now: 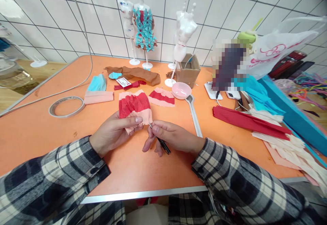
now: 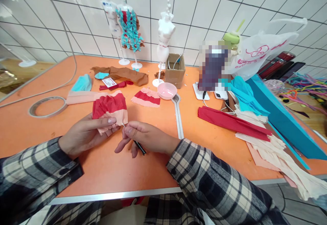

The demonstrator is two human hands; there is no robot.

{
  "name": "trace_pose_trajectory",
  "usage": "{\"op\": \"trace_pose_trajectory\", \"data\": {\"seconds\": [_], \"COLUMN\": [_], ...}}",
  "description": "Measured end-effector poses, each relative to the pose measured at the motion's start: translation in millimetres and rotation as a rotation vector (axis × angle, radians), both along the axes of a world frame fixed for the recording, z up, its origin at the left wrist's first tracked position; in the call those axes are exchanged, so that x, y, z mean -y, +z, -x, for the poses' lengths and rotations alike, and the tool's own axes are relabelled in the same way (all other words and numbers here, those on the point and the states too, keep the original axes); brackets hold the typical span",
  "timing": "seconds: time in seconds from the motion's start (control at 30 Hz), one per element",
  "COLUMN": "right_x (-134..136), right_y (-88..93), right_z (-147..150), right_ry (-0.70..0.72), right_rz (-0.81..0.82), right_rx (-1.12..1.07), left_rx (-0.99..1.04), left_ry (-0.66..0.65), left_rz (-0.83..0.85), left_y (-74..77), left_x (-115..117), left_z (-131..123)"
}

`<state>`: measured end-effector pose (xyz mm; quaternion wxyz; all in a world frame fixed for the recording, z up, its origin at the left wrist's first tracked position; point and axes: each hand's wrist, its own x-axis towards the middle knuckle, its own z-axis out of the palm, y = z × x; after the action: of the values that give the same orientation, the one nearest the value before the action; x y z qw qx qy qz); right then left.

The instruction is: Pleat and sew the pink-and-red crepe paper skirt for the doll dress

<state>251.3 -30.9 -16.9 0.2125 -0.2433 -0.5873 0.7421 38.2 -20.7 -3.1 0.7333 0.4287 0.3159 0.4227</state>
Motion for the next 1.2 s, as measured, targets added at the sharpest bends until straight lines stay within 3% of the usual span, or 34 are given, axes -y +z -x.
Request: {"op": "trace_pose_trajectory", "data": {"seconds": [0.6,0.83,1.03,1.2], "right_x": [-0.1,0.1,1.2,1.9], "right_y": [-2.1,1.1,1.7,2.8], "right_z": [-1.6,-1.8,-1.9,-1.6], "right_ry": [0.017,0.018,0.028,-0.002], "right_rz": [0.014,-0.005,0.003,0.008], "right_rx": [-0.023,-0.015,-0.024,0.02], "left_rx": [-0.002,0.046,0.015,0.041], "left_ry": [0.054,-0.031,0.087,0.065], "left_rz": [0.047,0.058,0.085,0.087], "left_y": [-2.7,1.7,-0.5,-1.7], "left_x": [-1.9,-0.3,-1.0,-1.9], "left_z": [5.3,2.7,4.1,3.8]}}
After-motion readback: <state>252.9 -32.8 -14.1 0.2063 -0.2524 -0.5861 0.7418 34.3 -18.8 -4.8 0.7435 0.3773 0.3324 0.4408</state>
